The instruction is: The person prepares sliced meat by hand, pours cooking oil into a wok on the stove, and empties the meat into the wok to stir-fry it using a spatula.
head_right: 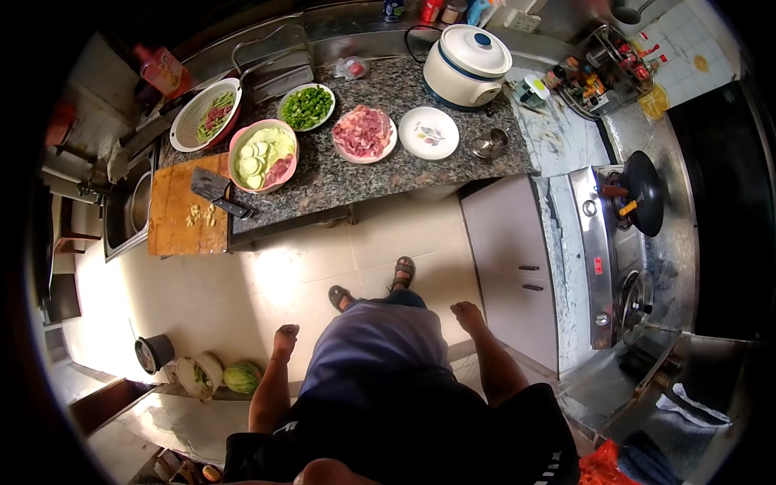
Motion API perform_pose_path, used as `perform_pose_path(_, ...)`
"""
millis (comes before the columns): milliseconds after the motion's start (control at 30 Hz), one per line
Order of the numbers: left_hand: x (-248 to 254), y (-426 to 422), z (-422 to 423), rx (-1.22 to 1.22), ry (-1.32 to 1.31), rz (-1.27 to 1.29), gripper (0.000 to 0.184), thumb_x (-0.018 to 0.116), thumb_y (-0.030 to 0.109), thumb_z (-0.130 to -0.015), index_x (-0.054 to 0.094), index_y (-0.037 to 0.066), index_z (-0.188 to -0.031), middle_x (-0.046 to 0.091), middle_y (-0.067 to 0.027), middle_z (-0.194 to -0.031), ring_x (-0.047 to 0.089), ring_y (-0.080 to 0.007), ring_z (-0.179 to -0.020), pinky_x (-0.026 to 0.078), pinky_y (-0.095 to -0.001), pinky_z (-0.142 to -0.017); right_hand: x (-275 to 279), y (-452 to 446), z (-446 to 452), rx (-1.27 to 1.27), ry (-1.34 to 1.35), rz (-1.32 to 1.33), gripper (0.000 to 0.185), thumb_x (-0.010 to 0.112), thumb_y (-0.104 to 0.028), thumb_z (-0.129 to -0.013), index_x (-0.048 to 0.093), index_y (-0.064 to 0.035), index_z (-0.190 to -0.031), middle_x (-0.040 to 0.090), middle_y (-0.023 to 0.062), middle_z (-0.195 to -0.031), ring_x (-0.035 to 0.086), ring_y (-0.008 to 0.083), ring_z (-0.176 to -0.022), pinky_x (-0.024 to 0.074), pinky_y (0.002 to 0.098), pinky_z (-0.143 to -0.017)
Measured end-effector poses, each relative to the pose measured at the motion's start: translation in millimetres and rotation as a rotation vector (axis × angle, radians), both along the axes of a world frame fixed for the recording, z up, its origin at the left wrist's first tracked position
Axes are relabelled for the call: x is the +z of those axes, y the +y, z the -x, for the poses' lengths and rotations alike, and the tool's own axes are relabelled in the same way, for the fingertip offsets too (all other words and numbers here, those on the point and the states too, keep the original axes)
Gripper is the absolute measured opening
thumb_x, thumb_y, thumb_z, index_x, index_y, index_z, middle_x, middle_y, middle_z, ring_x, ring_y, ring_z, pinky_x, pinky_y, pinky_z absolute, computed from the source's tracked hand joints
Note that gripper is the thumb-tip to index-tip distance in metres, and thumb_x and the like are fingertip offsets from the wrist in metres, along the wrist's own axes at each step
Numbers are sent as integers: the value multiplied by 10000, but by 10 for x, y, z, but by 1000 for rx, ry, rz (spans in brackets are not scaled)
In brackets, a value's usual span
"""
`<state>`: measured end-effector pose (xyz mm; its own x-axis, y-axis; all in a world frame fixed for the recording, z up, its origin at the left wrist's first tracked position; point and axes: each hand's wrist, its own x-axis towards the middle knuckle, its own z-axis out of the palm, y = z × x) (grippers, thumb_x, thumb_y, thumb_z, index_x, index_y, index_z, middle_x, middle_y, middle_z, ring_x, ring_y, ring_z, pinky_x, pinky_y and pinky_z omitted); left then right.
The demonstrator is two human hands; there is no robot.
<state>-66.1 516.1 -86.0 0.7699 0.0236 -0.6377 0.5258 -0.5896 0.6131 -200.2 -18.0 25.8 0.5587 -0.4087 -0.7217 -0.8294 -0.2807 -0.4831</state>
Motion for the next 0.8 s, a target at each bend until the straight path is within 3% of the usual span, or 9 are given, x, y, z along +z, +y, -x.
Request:
perform_pose_path(133,-122,53,33,-34,-22,-9,282,609,286,-815,624,6,-852,634,-164,-875,592,-296,-831,456,-357,-745,2,9,-31,-53,-1,-10,358,575,-301,-825,605,26,-969,622,91,-798,575,166,-679,453,301,-619)
perform_pose_path(667,-9,14,55,-24,15,-38,322,606,330,-810,630,13,-864,637,-166,-881,596,-294,-849,455,-355,-757,-52,-27,-54,-25,-20,6,338,572,-297,-812,618,15,-936,620,85,-772,569,163,-632,457,308,-579)
perform_pose_path(733,80,3,70,8,49,-28,313,600,325,-816,632,16,-859,637,-163,-885,597,-289,-850,454,-359,-759,-163,-63,22,95,-13,0,331,576,-300,-813,614,3,-939,614,88,-743,556,155,-614,452,303,-554)
perform_pose_path(800,-55,87,127,-4,21,-32,309,597,322,-819,633,17,-860,637,-164,-883,598,-288,-849,455,-361,-759,81,128,67,57,60,-58,323,580,-305,-815,609,-13,-951,607,88,-713,542,151,-597,445,293,-533)
